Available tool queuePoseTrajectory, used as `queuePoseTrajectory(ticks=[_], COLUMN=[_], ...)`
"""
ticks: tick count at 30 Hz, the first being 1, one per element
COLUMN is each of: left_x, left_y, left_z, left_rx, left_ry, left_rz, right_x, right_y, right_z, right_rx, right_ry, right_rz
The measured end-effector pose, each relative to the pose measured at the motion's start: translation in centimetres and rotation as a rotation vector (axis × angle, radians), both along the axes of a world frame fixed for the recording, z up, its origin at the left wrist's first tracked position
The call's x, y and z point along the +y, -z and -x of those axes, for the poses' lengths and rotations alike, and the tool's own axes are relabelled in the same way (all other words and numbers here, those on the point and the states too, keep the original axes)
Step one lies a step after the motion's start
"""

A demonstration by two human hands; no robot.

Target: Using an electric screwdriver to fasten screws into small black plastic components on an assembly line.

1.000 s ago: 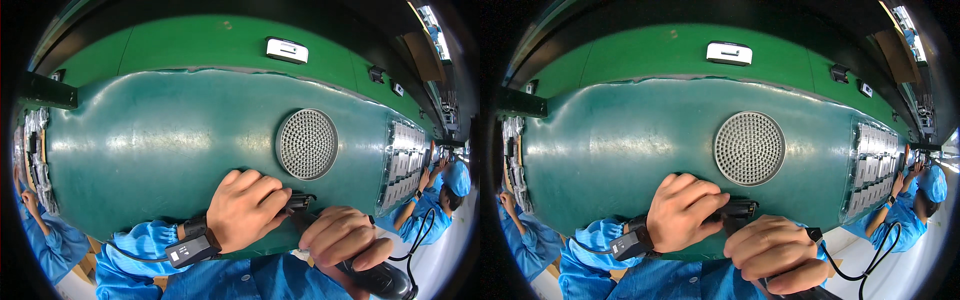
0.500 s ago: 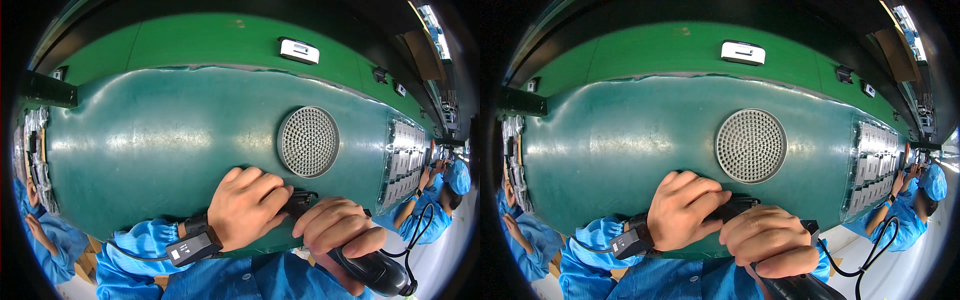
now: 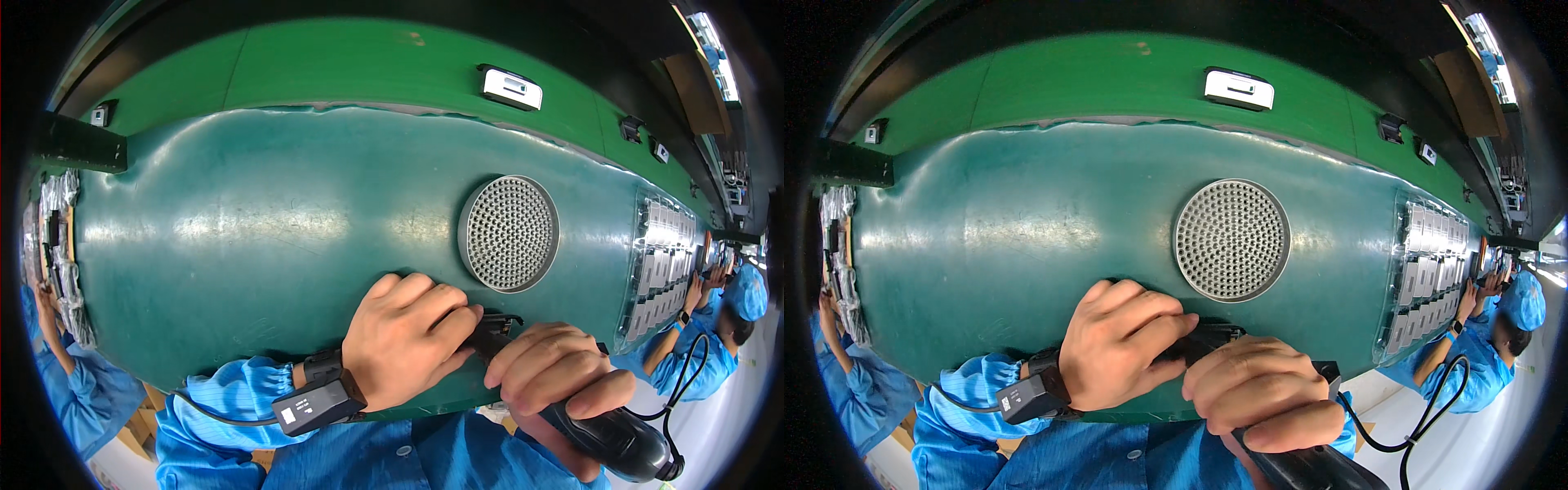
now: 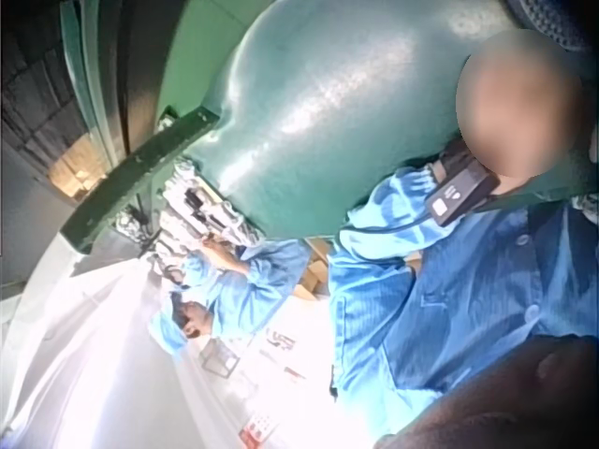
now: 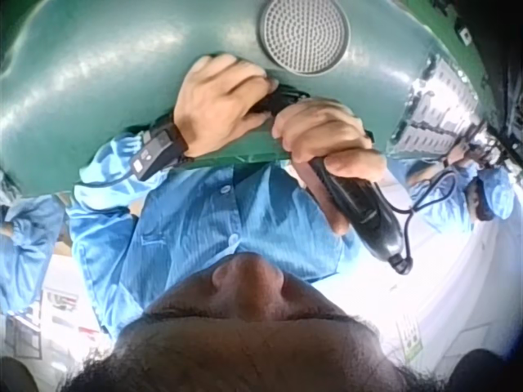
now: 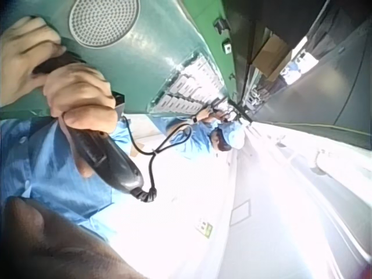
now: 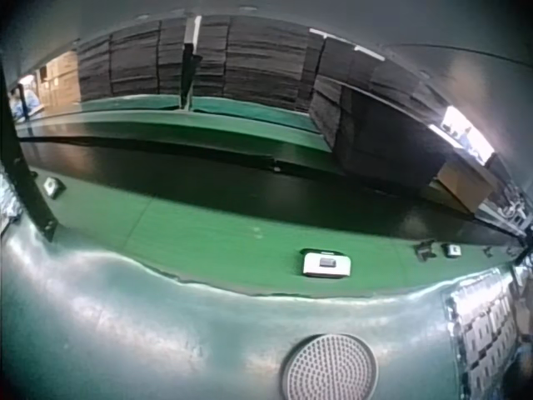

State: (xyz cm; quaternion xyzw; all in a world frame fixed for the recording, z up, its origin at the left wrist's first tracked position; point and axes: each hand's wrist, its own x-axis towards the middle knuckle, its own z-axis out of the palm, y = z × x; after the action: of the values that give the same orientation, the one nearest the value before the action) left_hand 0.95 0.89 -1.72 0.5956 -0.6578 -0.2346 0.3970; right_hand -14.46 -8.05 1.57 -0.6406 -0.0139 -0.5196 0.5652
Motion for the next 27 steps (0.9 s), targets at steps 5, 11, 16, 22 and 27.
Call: queuePoseTrajectory(ticks=[5,11,16,22,27], left_x=[-0.1,-0.2,-0.3,0.3,0.7], left_y=[-0.4,-0.2,-0.2,-0.4,-0.8], left_z=[0.0,0.2,0.4,0.4,0.1], left_rx=[0.005,-0.037,-0.019,-0.066,-0.132], left_ry=[-0.002,-0.020,-0.032,-0.005,0.023], left_rz=[-0.008,0.012,0.047,0.029,0.014], right_x=[-0.4,-0.9,-0.5,-1.6,-5.2], right_y=[0.0,-0.2,0.5,-2.3,-0.7], right_z=[-0.3,-0.2,-0.4,1.9,4.4], right_rx=[0.011,0.072,0.028,-0.044,-0.106], right_ry=[-0.040,-0.125,-0.083,0.066,0.280], right_rz=[0.011,0.038,0.042,-0.043,-0.123])
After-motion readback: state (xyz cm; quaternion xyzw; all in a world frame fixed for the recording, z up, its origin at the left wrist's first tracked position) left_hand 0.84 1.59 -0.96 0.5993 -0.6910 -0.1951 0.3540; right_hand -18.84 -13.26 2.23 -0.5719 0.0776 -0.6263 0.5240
